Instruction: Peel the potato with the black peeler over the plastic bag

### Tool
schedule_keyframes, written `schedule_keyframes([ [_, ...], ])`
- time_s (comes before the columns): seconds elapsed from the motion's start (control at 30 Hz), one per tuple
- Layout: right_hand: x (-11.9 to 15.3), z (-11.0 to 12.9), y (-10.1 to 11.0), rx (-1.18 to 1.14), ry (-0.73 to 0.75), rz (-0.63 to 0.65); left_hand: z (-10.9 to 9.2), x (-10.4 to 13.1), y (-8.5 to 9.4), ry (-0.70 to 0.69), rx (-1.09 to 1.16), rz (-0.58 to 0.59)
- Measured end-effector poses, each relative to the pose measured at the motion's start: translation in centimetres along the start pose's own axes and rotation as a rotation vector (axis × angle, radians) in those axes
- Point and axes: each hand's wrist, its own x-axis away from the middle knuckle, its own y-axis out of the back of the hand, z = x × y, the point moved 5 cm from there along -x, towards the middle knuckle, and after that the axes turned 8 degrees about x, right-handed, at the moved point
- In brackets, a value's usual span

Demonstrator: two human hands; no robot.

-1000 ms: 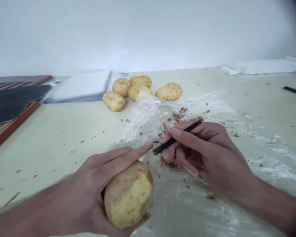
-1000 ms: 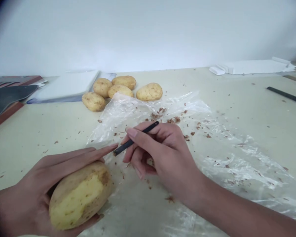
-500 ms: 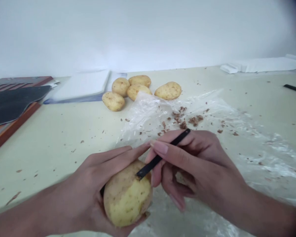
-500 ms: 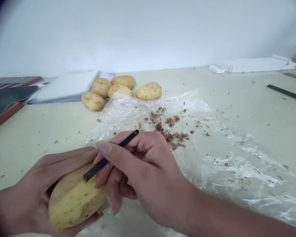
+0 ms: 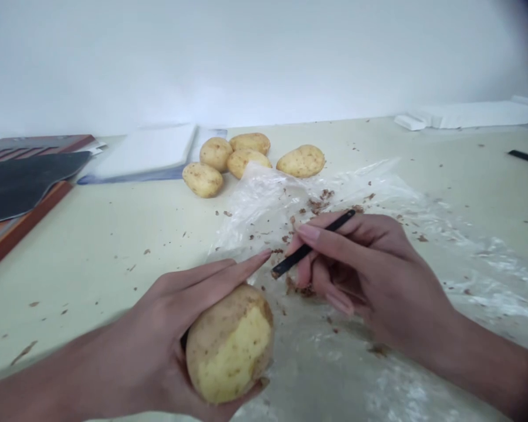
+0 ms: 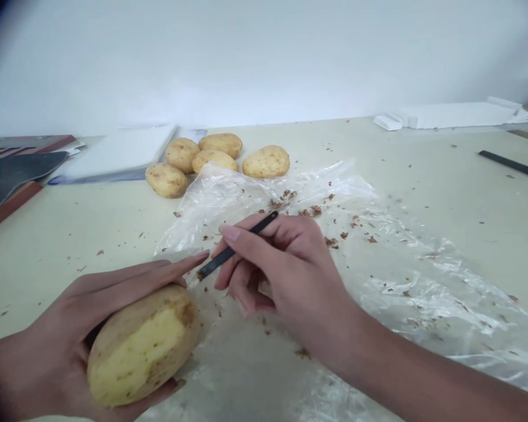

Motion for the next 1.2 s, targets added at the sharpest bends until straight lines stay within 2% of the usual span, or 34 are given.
schedule_keyframes([
  [0.07,0.1,0.1,-0.4,-0.028,0.011,0.038,-0.1,-0.1,0.1,0.013,0.031,-0.015],
  [0.17,0.3,-0.1,-1.6,-0.08,-0.032,0.212,-0.1,-0.5,0.1,0.023,0.098,-0.022],
  [0.23,0.3,-0.2,-1.3,-0.033,-0.029,0.165,-0.1,-0.7,0.1,0.018,0.066,-0.02],
  [0.3,0.2,0.2,-0.2,0.04,0.02,0.01,-0.2,-0.8,0.2,0.012,0.016,-0.035],
  [0.37,0.3,0.5,0.1,0.056,0.034,-0.069,-0.2,-0.8,0.2,0.011,0.007,-0.05],
  [0.47,0.3,0.4,-1.5,-0.057,-0.026,0.121,-0.2,-0.6,0.2,0.0,0.063,-0.044],
  [0.53,0.2,0.5,-1.9,-0.108,-0.005,0.119,-0.2,-0.4,0.1,0.008,0.073,-0.038],
  [0.67,0.0,0.7,-1.2,-0.041,0.05,-0.051,-0.1,-0.2,-0.1,0.029,0.021,-0.019],
  [0.83,0.0,0.5,-1.8,-0.068,0.017,0.121,0.0,-0.2,-0.2,0.022,0.129,-0.023],
  [1.0,-0.2,0.4,0.2,0.034,0.062,-0.077,0.2,0.1,-0.4,0.035,0.063,0.004],
  [1.07,-0.1,0.3,-0.2,-0.034,0.058,-0.013,0.1,0.2,-0.2,0.025,0.06,-0.016],
  [1.13,0.0,0.2,-1.2,-0.115,0.038,0.116,0.0,0.2,-0.2,0.025,0.084,-0.031],
  [1.2,-0.1,0.0,-1.4,-0.104,0.023,0.135,0.0,0.2,-0.2,0.032,0.109,-0.019],
])
